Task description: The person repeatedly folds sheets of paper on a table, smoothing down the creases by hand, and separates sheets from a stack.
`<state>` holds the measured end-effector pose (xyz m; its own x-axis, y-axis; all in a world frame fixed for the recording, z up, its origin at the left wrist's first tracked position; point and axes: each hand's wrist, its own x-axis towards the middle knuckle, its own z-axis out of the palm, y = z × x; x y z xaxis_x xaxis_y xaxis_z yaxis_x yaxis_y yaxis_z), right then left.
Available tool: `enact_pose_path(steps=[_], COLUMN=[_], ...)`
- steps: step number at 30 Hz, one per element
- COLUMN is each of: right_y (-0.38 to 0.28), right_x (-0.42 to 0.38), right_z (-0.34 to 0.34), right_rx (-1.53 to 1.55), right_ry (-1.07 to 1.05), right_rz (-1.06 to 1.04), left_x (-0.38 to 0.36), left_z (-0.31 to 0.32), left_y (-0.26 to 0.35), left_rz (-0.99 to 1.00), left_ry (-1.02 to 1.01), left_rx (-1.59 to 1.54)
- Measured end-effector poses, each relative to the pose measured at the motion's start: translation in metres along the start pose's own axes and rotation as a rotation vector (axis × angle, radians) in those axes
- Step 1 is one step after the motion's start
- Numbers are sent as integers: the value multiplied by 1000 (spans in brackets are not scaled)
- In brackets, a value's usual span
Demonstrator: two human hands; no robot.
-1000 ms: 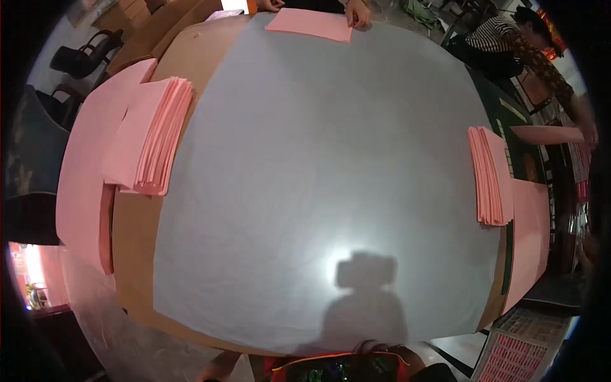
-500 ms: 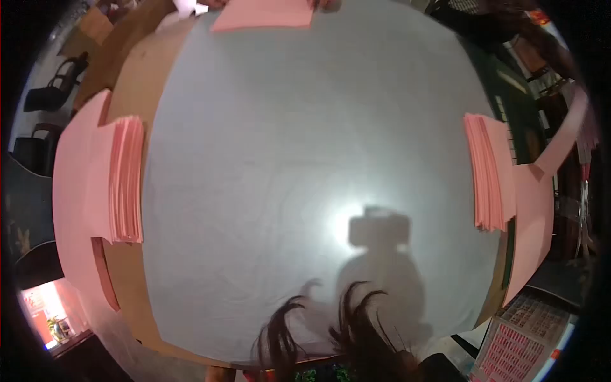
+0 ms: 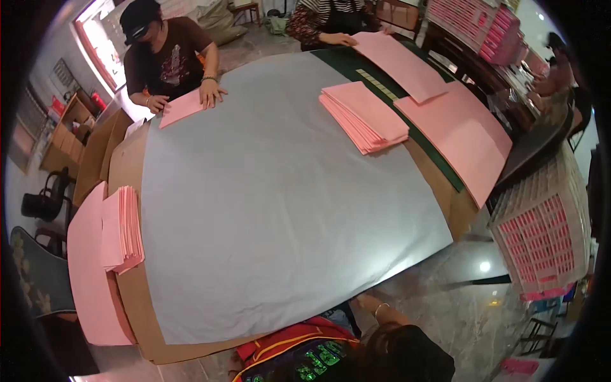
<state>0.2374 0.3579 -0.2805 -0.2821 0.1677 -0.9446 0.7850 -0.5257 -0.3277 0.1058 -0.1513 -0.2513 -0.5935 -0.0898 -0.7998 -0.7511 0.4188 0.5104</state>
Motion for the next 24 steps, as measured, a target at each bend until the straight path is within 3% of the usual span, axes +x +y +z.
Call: enact_pose_path(steps=[10,13,15,16,18,20,21,22,23,24], right_y=[33,22,8,-2,-26,-52,-61,-74,-85,-93], right_x=[-20,-22,-24,-23,-22,-23,-24,-26,-28,-31], right_z=[27,26,23,21,23,28,33,37,43,50], right_rx=[16,-16,-51,-66,-85,-133,-155,-177,-200,-217], right_ry=[-27,-11,7,14,31,43,47,45,44,47], right_rz=[-20,-18,-20,-29,-51,-65,-82,-91,-101,-108], left_x=[1,11,-11,-39,-93,-91,-121,-103,-119,-118], left_z=[-81,-123,-149,-150,-166,-201,-206,-237,-244,-263], left_y=[-92,-139,-157,-136,-85,-98,-48,-76,-34,-18], left_rz=[-94,24,-28,2,37,185,140,265,361,377], left_ry=[9,-85,256,537,831,1095,1218,1152,1242,1272], left_rx=[-301,-578,-838,-799,-730,-622,-581,-676,-709,-548])
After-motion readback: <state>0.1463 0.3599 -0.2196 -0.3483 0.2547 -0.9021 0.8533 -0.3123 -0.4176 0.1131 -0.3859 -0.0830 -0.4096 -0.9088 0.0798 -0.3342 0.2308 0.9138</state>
